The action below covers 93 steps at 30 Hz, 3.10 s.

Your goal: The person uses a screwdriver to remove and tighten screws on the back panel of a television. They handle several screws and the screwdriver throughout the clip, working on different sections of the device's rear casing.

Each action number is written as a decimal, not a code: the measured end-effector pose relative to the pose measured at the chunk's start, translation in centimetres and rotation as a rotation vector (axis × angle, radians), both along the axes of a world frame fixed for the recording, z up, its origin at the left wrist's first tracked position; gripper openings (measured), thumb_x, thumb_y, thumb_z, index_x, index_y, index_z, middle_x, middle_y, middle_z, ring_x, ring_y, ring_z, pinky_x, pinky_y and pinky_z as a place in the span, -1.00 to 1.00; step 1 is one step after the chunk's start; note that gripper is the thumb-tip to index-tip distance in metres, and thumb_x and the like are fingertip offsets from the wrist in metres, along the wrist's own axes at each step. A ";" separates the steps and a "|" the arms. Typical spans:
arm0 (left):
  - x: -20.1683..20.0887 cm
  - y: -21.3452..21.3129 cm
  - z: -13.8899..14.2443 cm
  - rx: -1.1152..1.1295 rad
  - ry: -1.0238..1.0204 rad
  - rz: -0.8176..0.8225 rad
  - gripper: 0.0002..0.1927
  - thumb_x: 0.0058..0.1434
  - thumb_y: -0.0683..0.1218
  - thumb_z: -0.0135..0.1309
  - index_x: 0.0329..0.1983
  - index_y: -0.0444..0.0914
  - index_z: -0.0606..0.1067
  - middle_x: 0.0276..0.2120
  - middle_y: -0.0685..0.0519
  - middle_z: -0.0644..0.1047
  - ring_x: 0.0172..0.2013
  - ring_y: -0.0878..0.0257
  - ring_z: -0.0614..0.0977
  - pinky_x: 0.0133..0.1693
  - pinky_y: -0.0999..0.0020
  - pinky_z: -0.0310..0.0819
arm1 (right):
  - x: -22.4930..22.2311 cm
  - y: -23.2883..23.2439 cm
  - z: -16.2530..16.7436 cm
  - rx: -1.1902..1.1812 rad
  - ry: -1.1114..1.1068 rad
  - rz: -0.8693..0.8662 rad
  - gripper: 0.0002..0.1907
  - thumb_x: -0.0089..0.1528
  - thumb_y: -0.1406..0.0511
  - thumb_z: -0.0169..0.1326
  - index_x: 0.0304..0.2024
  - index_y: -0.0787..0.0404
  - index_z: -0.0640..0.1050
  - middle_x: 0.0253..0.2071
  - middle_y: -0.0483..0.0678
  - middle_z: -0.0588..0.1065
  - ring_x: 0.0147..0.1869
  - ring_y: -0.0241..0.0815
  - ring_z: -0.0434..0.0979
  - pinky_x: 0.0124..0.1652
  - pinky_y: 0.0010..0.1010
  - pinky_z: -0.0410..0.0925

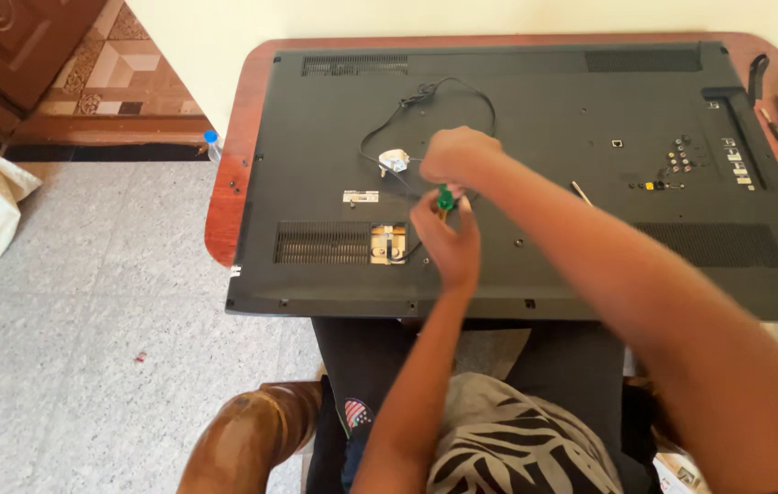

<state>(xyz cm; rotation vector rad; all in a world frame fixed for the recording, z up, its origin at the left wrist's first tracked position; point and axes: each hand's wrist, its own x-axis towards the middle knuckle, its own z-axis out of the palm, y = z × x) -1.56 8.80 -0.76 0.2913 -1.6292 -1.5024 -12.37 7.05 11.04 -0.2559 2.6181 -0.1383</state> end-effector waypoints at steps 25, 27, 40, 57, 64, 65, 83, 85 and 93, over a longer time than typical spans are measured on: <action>-2.3 -38.2 0.3 -0.457 -0.953 0.320 -0.65 0.15 -0.18 0.15 0.04 -0.21 0.59 -0.06 -0.17 0.59 -0.05 -0.11 0.64 -0.07 0.03 0.52 | 21.5 32.2 -24.1 -1.094 0.291 -0.890 -0.48 0.27 0.26 0.09 0.28 0.09 0.35 0.06 0.05 0.48 0.23 -0.07 0.52 0.07 -0.20 0.49; -3.7 -38.8 0.2 -0.484 -1.011 0.353 -0.66 0.13 -0.09 0.20 -0.01 -0.20 0.59 -0.07 -0.20 0.55 -0.05 -0.15 0.60 -0.08 -0.01 0.50 | 22.3 31.3 -25.3 -1.110 0.327 -0.862 -0.52 0.27 0.28 0.11 0.24 0.10 0.37 0.07 0.07 0.48 0.25 -0.05 0.52 0.09 -0.18 0.48; -10.3 -41.7 -3.3 -1.006 -0.954 0.259 -0.82 0.32 -0.02 0.11 -0.11 -0.15 0.61 -0.12 -0.12 0.57 -0.10 -0.12 0.60 -0.12 -0.11 0.47 | 24.0 28.7 -25.9 -1.150 0.531 -0.676 -0.78 0.24 0.38 0.19 -0.07 0.12 0.50 0.11 0.18 0.51 0.34 0.04 0.50 0.23 -0.02 0.43; -5.8 -28.9 -5.5 -0.874 -0.390 -0.644 -0.90 0.24 -0.13 0.17 -0.25 -0.26 0.54 -0.29 -0.04 0.51 -0.21 -0.03 0.57 -0.16 0.13 0.45 | 26.1 29.5 -23.6 -1.140 0.428 -0.571 -0.88 0.16 0.40 0.24 -0.26 0.11 0.59 0.24 0.24 0.50 0.43 0.07 0.45 0.29 -0.03 0.37; 0.0 -28.0 -3.5 -0.684 -0.420 -0.625 -0.92 0.32 -0.19 0.10 -0.14 -0.27 0.53 -0.29 -0.04 0.52 -0.26 0.03 0.58 -0.17 0.23 0.47 | 27.0 31.3 -25.3 -0.978 0.202 -0.767 -0.76 0.15 0.37 0.25 -0.11 0.20 0.63 0.28 0.10 0.47 0.33 -0.03 0.47 0.26 -0.16 0.29; 1.3 -27.2 -3.3 -0.601 -0.471 -0.627 -0.89 0.29 -0.17 0.14 -0.14 -0.27 0.53 -0.30 -0.02 0.54 -0.27 0.06 0.60 -0.18 0.26 0.48 | 27.4 30.6 -25.3 -1.017 0.283 -0.759 -0.75 0.15 0.36 0.27 -0.11 0.21 0.63 0.25 0.09 0.51 0.29 -0.05 0.50 0.27 -0.17 0.31; 7.9 -11.4 -4.8 -0.373 -0.651 -0.535 -0.84 0.21 -0.17 0.22 -0.16 -0.29 0.62 -0.32 0.02 0.63 -0.40 0.26 0.60 -0.27 0.42 0.48 | 26.6 25.3 -18.0 -0.800 0.518 -0.569 -0.74 0.11 0.31 0.30 -0.15 0.19 0.62 0.06 0.06 0.58 0.10 -0.06 0.63 0.04 -0.33 0.44; 7.1 -10.9 -5.2 -0.365 -0.597 -0.517 -0.84 0.20 -0.18 0.21 -0.16 -0.28 0.63 -0.32 0.00 0.63 -0.40 0.26 0.60 -0.28 0.43 0.48 | 26.5 25.4 -18.1 -0.820 0.545 -0.570 -0.74 0.11 0.32 0.30 -0.15 0.20 0.62 0.05 0.07 0.59 0.11 -0.05 0.62 0.07 -0.31 0.42; 4.7 -9.9 -6.3 -0.323 -0.602 -0.444 -0.80 0.21 -0.19 0.20 -0.09 -0.27 0.63 -0.31 0.02 0.66 -0.36 0.30 0.64 -0.23 0.43 0.51 | 26.5 25.6 -18.3 -0.856 0.575 -0.579 -0.74 0.11 0.32 0.31 -0.15 0.20 0.63 0.04 0.07 0.59 0.11 -0.07 0.63 0.07 -0.34 0.44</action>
